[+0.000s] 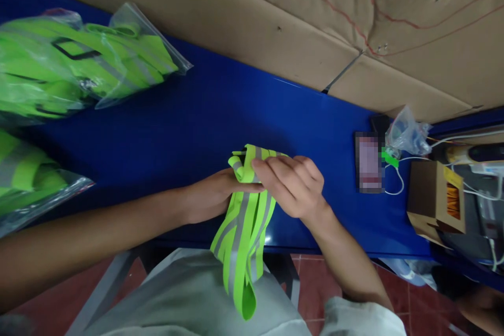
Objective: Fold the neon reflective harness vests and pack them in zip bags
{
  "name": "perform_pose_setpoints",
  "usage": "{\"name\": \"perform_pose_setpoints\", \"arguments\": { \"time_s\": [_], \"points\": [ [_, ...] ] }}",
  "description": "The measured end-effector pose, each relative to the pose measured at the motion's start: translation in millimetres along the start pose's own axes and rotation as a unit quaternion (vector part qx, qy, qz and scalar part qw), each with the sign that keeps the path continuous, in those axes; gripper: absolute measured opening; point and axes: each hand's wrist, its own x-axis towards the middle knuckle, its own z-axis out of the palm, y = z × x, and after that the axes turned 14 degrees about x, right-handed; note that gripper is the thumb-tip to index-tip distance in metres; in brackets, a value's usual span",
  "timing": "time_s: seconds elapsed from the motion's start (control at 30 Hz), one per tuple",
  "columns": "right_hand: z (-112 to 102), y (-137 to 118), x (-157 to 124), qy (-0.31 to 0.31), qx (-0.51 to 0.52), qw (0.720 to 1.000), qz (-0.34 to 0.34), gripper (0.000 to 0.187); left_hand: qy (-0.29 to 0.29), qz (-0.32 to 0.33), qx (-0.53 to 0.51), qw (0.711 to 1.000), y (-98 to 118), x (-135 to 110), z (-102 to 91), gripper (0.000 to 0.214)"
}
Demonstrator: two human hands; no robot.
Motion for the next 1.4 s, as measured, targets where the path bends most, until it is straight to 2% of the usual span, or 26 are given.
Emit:
{"name": "perform_pose_setpoints", "arguments": {
  "time_s": [0.1, 0.23, 0.3, 0.37, 0.47, 0.53, 0.6, 0.67, 0.7, 0.77, 0.83, 0.9, 0.97, 1.1, 1.27, 1.4],
  "points": [
    [7, 4, -1, -0.036, 0.037, 0.999, 0.003, 0.050, -0.015, -0.016, 0.042, 0.999, 5, -4, 0.1, 0.024],
    [9, -1, 8, -0.025, 0.106, 0.994, 0.021, 0.062, -0.054, 0.054, 0.053, 0.996, 11, -4, 1.1, 0.030],
    [5, -7, 15, -0.042, 0.117, 0.992, 0.022, 0.060, -0.041, 0.087, 0.045, 0.994, 15, -3, 0.0, 0.039],
    [0, -13, 21, -0.088, 0.135, 0.986, 0.032, 0.057, -0.011, 0.099, 0.044, 0.994, 19, -1, -3.1, 0.044],
    [-7, -16, 26, -0.119, 0.220, 0.965, 0.073, 0.051, 0.023, 0.109, 0.046, 0.993, 23, 2, -9.5, 0.046],
    [-11, -13, 26, -0.087, 0.289, 0.944, 0.131, 0.042, 0.037, 0.100, 0.053, 0.993, 24, 4, -12.6, 0.049],
    [-13, -6, 25, -0.013, 0.311, 0.931, 0.192, 0.037, 0.041, 0.076, 0.071, 0.994, 24, 3, -13.6, 0.053],
    [-14, 2, 25, 0.050, 0.305, 0.923, 0.231, 0.047, 0.024, 0.060, 0.090, 0.994, 24, 1, -12.5, 0.054],
    [-15, 6, 24, 0.051, 0.314, 0.916, 0.243, 0.057, 0.011, 0.064, 0.099, 0.993, 24, 0, -11.4, 0.053],
    [-15, 13, 25, -0.016, 0.377, 0.885, 0.274, 0.066, -0.019, 0.076, 0.122, 0.989, 23, -3, -9.1, 0.047],
    [-14, 18, 25, -0.084, 0.451, 0.831, 0.314, 0.056, -0.033, 0.078, 0.134, 0.987, 22, -5, -7.3, 0.040],
    [-12, 18, 27, -0.086, 0.482, 0.796, 0.355, 0.046, -0.028, 0.065, 0.124, 0.990, 19, -4, -6.6, 0.040],
    [-8, 15, 27, -0.051, 0.481, 0.783, 0.390, 0.042, -0.008, 0.051, 0.095, 0.994, 16, -2, -6.9, 0.044],
    [-1, 11, 25, 0.002, 0.473, 0.766, 0.436, 0.045, 0.012, 0.034, 0.060, 0.998, 14, 2, -9.5, 0.046],
    [-8, 16, 23, -0.049, 0.501, 0.742, 0.442, 0.066, 0.020, 0.025, 0.101, 0.994, 13, 2, -10.2, 0.042],
    [-16, 12, 30, -0.106, 0.439, 0.781, 0.430, 0.050, 0.040, 0.024, 0.189, 0.981, 11, 1, -6.3, 0.035]
  ]
}}
